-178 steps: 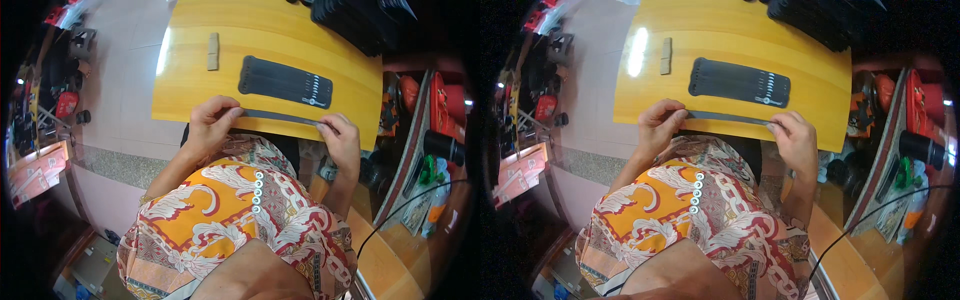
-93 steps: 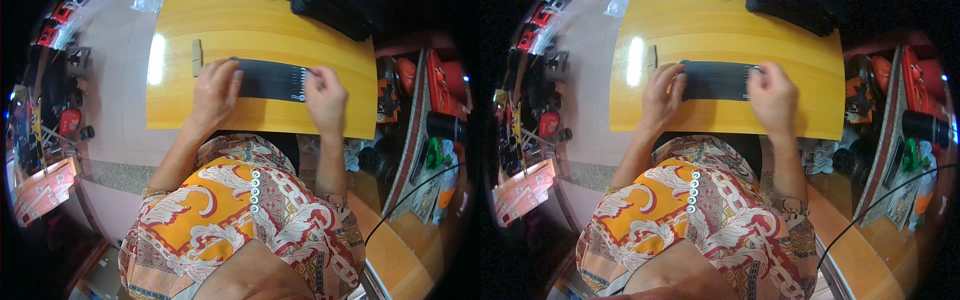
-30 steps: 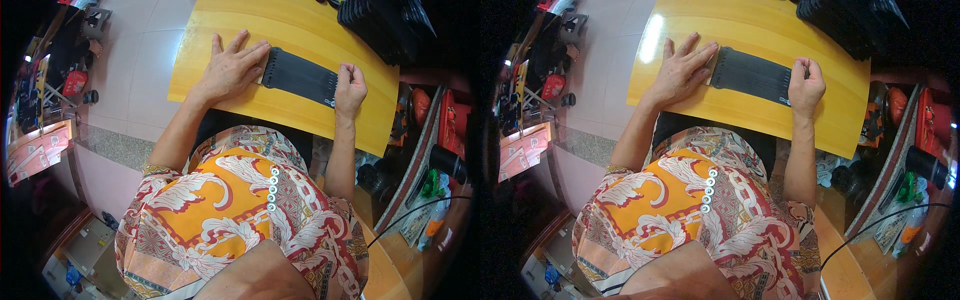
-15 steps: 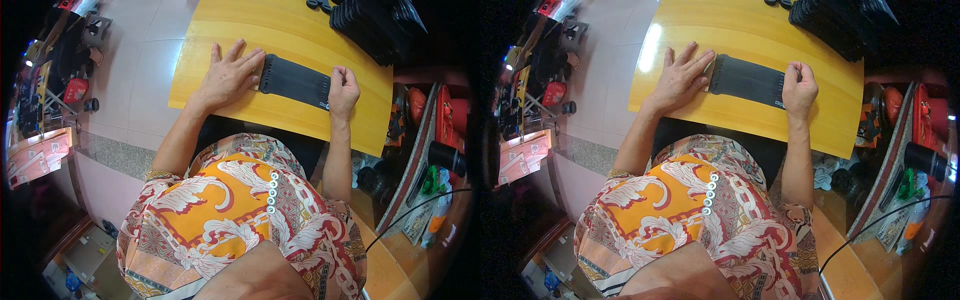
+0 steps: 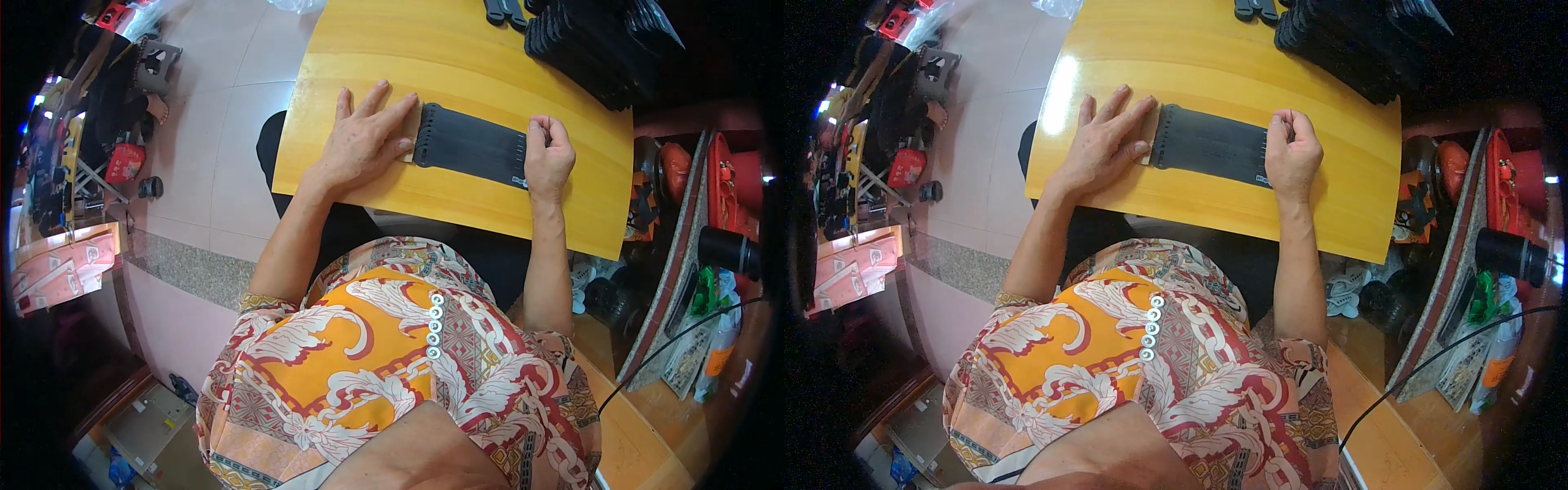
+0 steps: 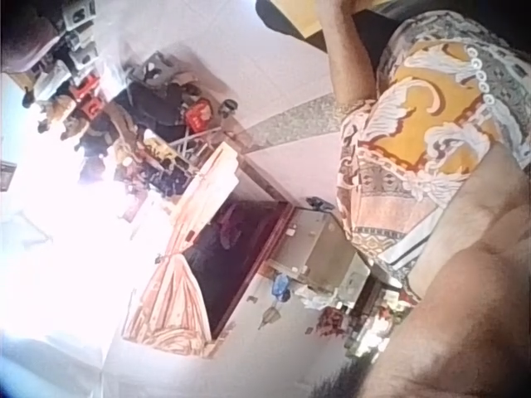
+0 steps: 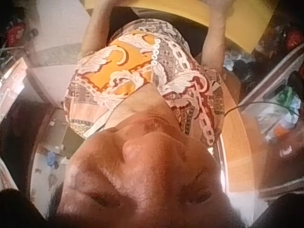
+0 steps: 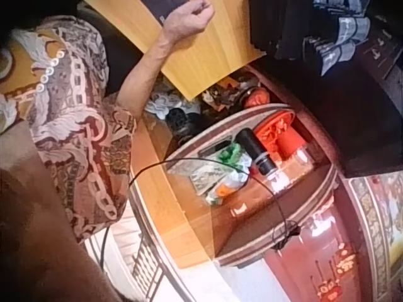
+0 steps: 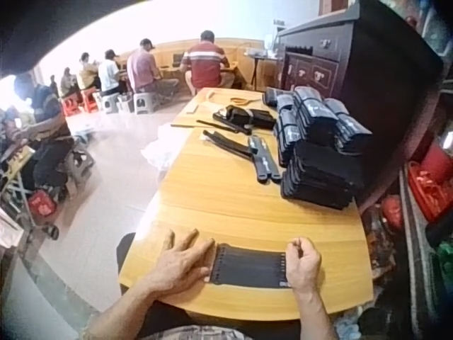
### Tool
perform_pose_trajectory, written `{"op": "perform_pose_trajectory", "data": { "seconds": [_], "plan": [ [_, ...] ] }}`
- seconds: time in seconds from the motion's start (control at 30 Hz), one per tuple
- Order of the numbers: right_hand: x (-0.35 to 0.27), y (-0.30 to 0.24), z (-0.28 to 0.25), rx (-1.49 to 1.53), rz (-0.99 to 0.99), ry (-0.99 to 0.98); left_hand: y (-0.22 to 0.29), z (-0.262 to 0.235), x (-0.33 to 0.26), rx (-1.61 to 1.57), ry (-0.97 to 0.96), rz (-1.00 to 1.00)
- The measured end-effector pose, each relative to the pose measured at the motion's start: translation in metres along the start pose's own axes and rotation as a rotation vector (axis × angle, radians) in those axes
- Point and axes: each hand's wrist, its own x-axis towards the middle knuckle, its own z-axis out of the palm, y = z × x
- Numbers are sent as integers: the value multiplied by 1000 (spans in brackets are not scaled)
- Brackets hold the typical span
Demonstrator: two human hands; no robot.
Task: Assembling hardware components into black synthetic straps at a workshop table.
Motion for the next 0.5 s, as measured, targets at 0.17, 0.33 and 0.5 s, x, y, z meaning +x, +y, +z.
{"op": "perform_pose_trajectory", "data": {
  "seconds": [0.17,0.33,0.5],
  "plan": [
    [1,3,0,1,-16,-1,-1,-1,1,-10,-54,-10],
    [1,2,1,-7,-37,-9,-1,-1,1,32,-45,-11],
    [2,3,-1,38,-7,-9,0,2,1,29,-12,-2]
  ]
}}
